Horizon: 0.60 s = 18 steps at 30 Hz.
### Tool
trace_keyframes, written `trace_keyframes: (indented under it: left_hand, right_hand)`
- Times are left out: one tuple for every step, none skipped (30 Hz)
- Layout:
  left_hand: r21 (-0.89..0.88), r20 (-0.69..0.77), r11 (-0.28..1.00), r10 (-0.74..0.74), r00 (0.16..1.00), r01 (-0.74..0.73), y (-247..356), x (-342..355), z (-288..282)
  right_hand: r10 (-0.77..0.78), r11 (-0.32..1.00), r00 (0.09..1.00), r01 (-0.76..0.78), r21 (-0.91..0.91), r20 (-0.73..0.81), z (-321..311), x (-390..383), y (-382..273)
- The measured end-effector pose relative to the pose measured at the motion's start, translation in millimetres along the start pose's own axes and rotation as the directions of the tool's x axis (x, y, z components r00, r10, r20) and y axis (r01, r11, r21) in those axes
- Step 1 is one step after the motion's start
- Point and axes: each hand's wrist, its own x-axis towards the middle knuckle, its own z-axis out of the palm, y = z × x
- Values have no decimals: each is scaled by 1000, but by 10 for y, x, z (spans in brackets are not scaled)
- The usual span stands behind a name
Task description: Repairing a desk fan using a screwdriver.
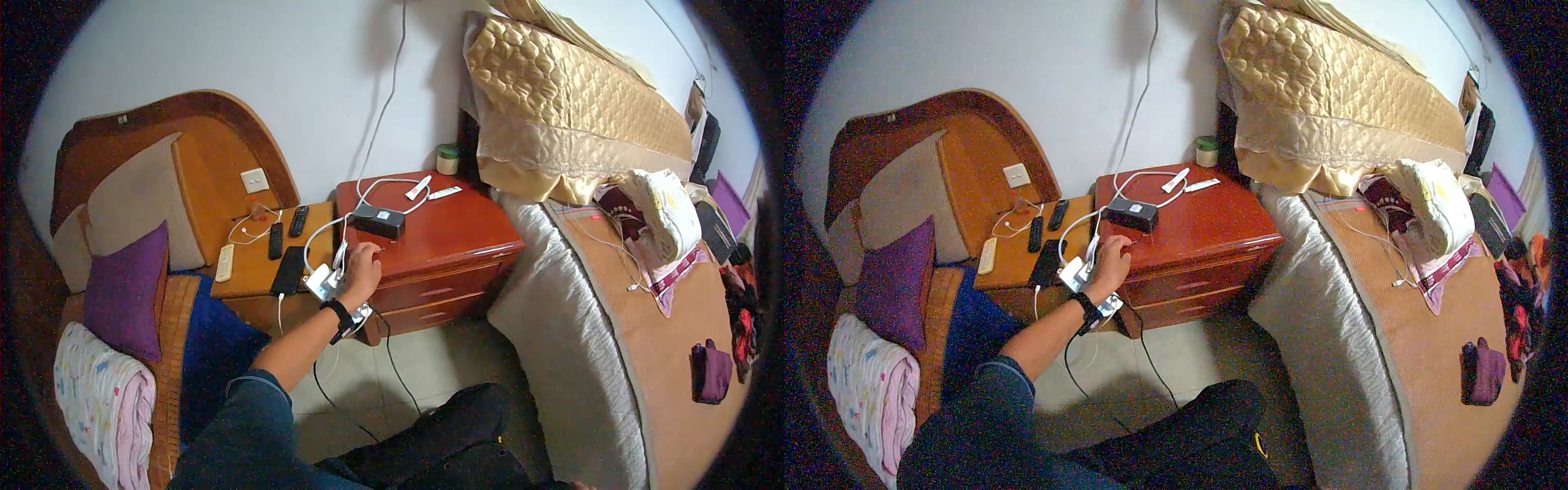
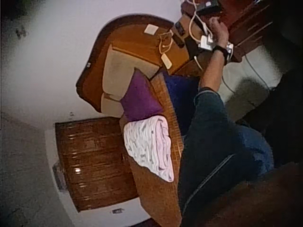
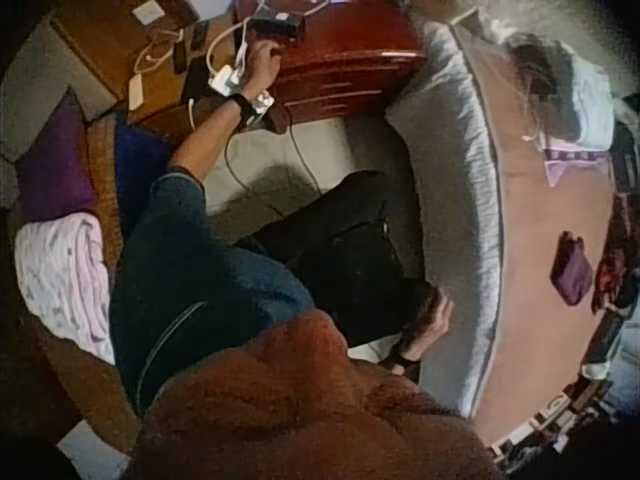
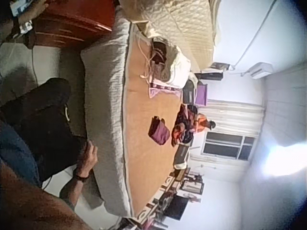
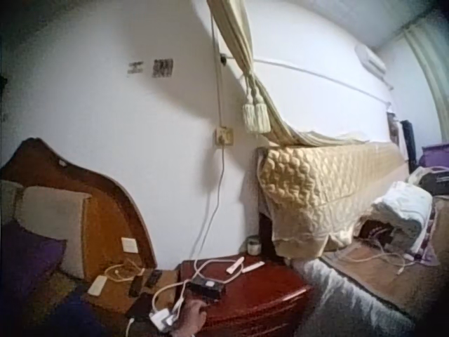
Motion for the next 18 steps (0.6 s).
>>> trace_keyframes:
  left_hand:
    - [6, -4, 1000, 11, 1000, -11, -10, -15, -2]
    - [10, -3, 1000, 24, 1000, -24, 8, -23, -7]
    - [8, -4, 999, 32, 999, -32, 28, -27, -6]
    - [6, -4, 999, 41, 999, -41, 50, -34, 0]
    - [4, -7, 999, 49, 999, -49, 62, -29, 0]
    - [31, 4, 996, 83, 997, -83, 49, -20, 11]
    - [58, 17, 991, 116, 993, -117, 27, -7, 19]
    - [86, 28, 985, 149, 988, -151, 18, 14, 21]
    - [108, 49, 984, 137, 989, -142, 13, 33, 28]
    - [133, 69, 982, 124, 990, -133, 5, 48, 31]
    - [154, 90, 980, 113, 990, -126, 35, 62, 35]
    - [110, 88, 990, 78, 993, -87, 54, 56, 26]
    - [67, 89, 997, 41, 995, -47, 62, 31, 8]
    - [20, 95, 1000, 7, 995, -9, 114, 9, 0]
    - [-13, 80, 1000, 24, 997, -23, 193, -39, -40]
    - [-45, 65, 998, 38, 997, -35, 272, -115, -75]
    - [-76, 51, 996, 52, 997, -49, 384, -196, -136]
    - [-137, 83, 989, 67, 994, -55, 501, -302, -179]
  right_hand:
    - [5, 1000, 1000, -5, 25, 8, 10, -28, 6]
    - [14, 999, 1000, -15, 48, 16, 13, -68, 6]
    - [9, 999, 1000, -9, 44, -1, 26, -103, 7]
    - [4, 999, 1000, -3, 40, -17, 48, -135, 8]
    - [-4, 999, 999, 5, 36, -35, 65, -151, 4]
    - [4, 1000, 999, -3, 29, -38, 69, -170, -7]
    - [11, 1000, 999, -10, 22, -40, 71, -192, -22]
    - [17, 1000, 999, -16, 16, -44, 71, -204, -32]
    - [21, 1000, 999, -20, 15, -45, 71, -224, -28]
    - [24, 1000, 999, -23, 16, -45, 72, -250, -19]
    - [30, 999, 998, -29, 14, -47, 69, -268, -15]
    - [37, 999, 998, -37, 5, -51, 60, -282, -19]
    - [43, 999, 998, -44, -4, -53, 46, -298, -30]
    - [55, 998, 997, -56, -15, -57, 25, -326, -41]
    - [37, 999, 993, -39, -16, -113, 5, -342, -64]
    - [18, 1000, 986, -21, -17, -167, -17, -347, -93]
    - [1, 1000, 975, -5, -19, -221, -43, -370, -111]
    - [22, 999, 965, -28, -21, -260, -68, -404, -110]
